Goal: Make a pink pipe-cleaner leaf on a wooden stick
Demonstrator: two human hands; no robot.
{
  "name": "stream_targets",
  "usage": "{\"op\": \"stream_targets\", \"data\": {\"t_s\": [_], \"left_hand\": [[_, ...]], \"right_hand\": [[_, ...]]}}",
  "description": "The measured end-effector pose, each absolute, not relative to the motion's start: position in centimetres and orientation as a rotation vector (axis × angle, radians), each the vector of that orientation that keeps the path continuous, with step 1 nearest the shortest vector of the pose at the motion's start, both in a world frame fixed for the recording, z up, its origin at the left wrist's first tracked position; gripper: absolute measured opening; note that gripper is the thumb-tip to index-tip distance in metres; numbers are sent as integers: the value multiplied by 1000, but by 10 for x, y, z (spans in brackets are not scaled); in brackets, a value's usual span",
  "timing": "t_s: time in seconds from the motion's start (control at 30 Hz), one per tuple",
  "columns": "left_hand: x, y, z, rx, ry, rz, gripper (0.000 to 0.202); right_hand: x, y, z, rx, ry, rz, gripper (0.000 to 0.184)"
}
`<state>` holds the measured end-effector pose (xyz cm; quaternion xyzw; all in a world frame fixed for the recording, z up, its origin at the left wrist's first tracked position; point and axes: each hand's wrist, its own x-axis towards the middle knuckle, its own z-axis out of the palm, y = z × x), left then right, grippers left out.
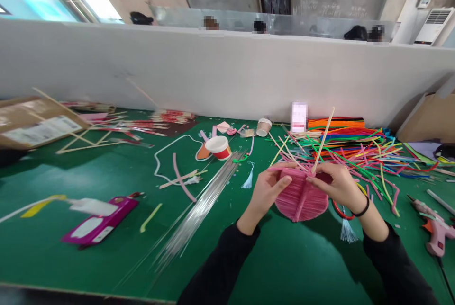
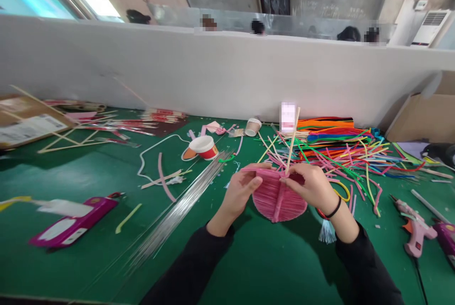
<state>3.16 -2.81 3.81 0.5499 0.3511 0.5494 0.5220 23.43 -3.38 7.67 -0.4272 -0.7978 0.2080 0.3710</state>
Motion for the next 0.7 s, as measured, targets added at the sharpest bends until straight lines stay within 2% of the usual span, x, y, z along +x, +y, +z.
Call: {"op": "stream_targets", "data": {"t_s": [0.1, 0.27, 0.43, 0.7], "left_hand": [[30, -32, 46, 1301, 935, 1398, 30], [30, -31, 46, 1107, 946, 1419, 36], [26, -25, 41, 1062, 927, 1439, 35], [24, -21, 38, 1047, 940, 1454, 35]], "right_hand": [[235, -37, 84, -1085, -2079, 592, 18], [258, -31, 87, -1173, -2111, 795, 31], [286, -24, 89, -1313, -2176, 742, 23], [291, -23, 92, -1287, -2117, 639, 21]]}}
